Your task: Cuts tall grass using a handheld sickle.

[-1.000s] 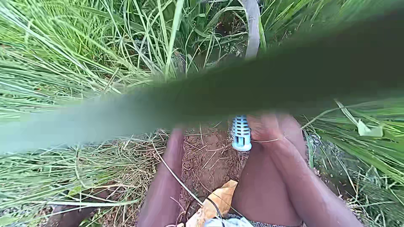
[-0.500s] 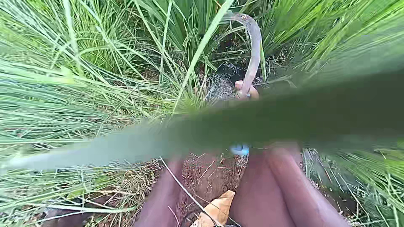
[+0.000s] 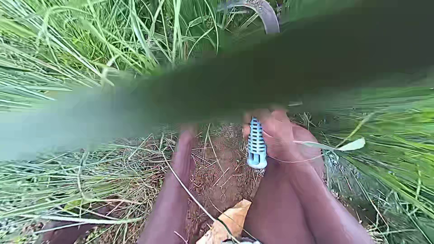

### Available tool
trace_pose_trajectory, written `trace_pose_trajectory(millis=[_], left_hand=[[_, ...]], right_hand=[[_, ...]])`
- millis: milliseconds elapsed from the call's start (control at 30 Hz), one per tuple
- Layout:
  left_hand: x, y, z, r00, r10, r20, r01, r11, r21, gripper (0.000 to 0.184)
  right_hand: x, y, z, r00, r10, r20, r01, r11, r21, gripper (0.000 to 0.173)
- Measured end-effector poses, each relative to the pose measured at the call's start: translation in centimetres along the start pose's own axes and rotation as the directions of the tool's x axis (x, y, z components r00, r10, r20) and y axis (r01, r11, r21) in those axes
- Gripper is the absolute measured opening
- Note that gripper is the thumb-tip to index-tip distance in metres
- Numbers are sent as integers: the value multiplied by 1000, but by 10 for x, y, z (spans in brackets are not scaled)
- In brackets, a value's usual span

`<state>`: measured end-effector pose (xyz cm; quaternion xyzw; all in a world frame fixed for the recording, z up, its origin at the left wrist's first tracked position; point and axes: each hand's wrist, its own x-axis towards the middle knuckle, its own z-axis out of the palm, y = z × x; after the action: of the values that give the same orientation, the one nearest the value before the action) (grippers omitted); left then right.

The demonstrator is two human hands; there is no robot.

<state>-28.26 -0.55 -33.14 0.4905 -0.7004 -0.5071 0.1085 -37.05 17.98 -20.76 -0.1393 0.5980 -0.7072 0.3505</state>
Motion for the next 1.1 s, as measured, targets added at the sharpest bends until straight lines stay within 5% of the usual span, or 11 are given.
trace_pose_trajectory(millis=[200, 367, 533, 667, 733, 867, 967, 1067, 1100], left_hand=[[-18, -12, 16, 979, 9, 206, -12, 1000, 16, 41], [-3, -7, 3, 984, 175, -36, -178, 973, -145, 31], [2, -54, 17, 981, 57, 183, -47, 997, -58, 42], [-3, -11, -3, 998, 32, 45, -35, 998, 61, 42], [-10, -2, 8, 996, -82, -19, 80, 994, -73, 42], [-24, -6, 4, 939, -119, 322, 72, 985, 156, 41], [-9, 8, -1, 987, -98, 128, 93, 995, 42, 38], [-5, -17, 12, 992, 118, -40, -121, 991, -64, 34], [-12, -27, 13, 989, 143, 20, -144, 990, 12, 34]], right_hand=[[5, -1, 5, 999, -28, 28, 27, 999, 41, 35], [0, 5, 1, 999, -41, -8, 41, 999, 12, 29], [6, -1, 7, 1000, 14, -17, -13, 999, 49, 31], [3, 4, 3, 999, -29, 16, 29, 999, 23, 31], [6, -2, 6, 1000, -4, -20, 4, 1000, 1, 35], [3, -2, 9, 1000, 7, 25, -8, 999, 38, 32], [0, 7, 2, 998, -23, 51, 22, 999, 37, 32], [4, 2, 3, 997, -63, 42, 63, 998, -2, 31], [2, -2, 6, 997, -66, 46, 66, 998, 8, 27]])
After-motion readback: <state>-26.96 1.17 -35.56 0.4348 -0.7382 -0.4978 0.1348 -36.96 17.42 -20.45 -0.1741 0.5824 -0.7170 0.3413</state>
